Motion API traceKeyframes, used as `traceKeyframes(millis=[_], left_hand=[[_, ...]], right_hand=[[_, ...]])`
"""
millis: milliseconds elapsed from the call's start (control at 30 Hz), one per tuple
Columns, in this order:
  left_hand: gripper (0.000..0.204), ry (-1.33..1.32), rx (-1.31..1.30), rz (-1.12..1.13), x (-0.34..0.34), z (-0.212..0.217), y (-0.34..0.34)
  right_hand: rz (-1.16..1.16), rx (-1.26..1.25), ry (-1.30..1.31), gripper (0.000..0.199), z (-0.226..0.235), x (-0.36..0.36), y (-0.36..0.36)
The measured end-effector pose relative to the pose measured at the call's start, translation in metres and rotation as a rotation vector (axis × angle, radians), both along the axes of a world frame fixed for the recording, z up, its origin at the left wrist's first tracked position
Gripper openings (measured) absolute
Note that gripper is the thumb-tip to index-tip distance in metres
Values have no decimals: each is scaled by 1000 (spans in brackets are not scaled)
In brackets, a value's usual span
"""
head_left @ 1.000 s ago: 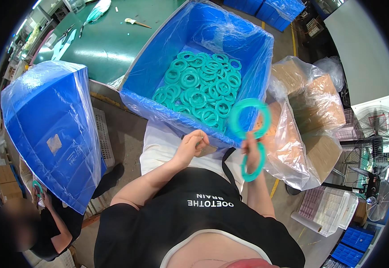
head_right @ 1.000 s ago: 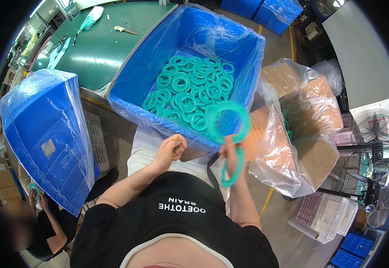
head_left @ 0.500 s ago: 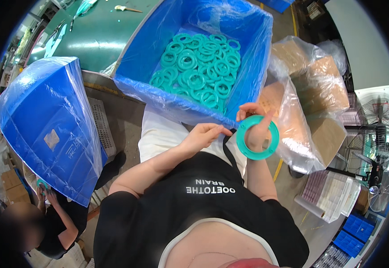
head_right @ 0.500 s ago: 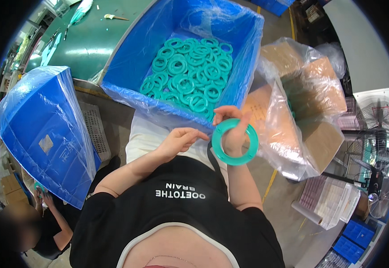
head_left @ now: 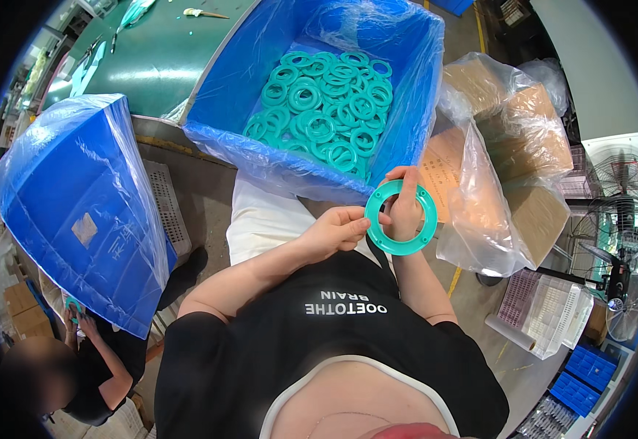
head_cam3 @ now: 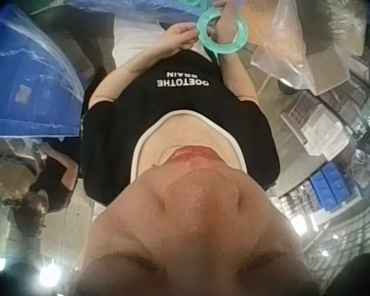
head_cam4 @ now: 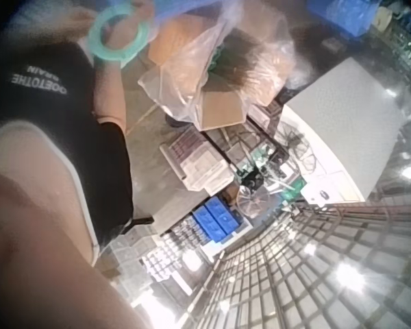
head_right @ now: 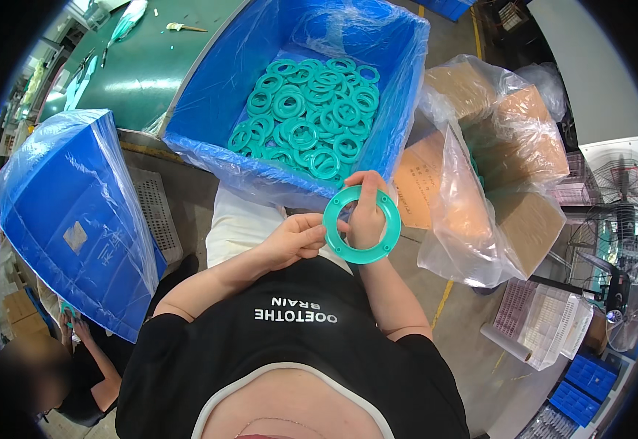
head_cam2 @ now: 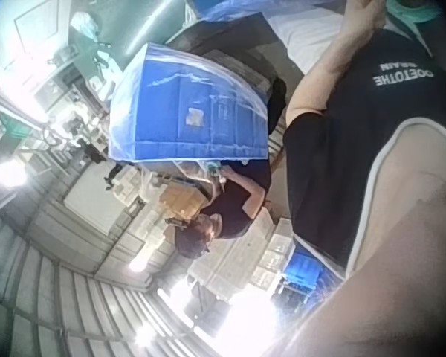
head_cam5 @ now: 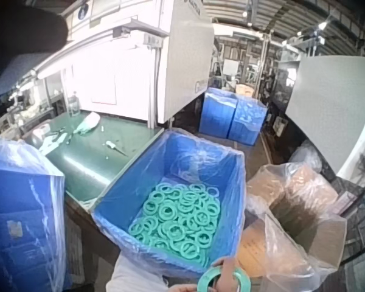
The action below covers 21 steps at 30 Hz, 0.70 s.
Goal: Sorting green plastic rings from a large blue bin into stacks or smaller batches for inspection.
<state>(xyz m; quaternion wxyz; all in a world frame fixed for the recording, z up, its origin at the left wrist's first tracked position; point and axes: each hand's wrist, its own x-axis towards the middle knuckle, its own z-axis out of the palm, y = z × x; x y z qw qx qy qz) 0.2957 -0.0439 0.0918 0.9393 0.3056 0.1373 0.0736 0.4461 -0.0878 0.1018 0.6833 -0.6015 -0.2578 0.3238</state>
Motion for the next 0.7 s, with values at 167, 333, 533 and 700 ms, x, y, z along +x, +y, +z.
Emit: traceKeyframes(millis=[167,333,533,700], left_hand=[[22,155,80,130,3,-8,-7],[22,280,435,261,7,-13,-4],[15,445,1243,246,1,1,1],[14,321,1366,385,0,-9,-3]], right_hand=[[-13,-28,-15,39,9,-10,-2],[57,-6,-309,31,23,-11,-1],[18,-68,-356,32,16,-8,0],[-10,-133,-195,35,24,-10,2]])
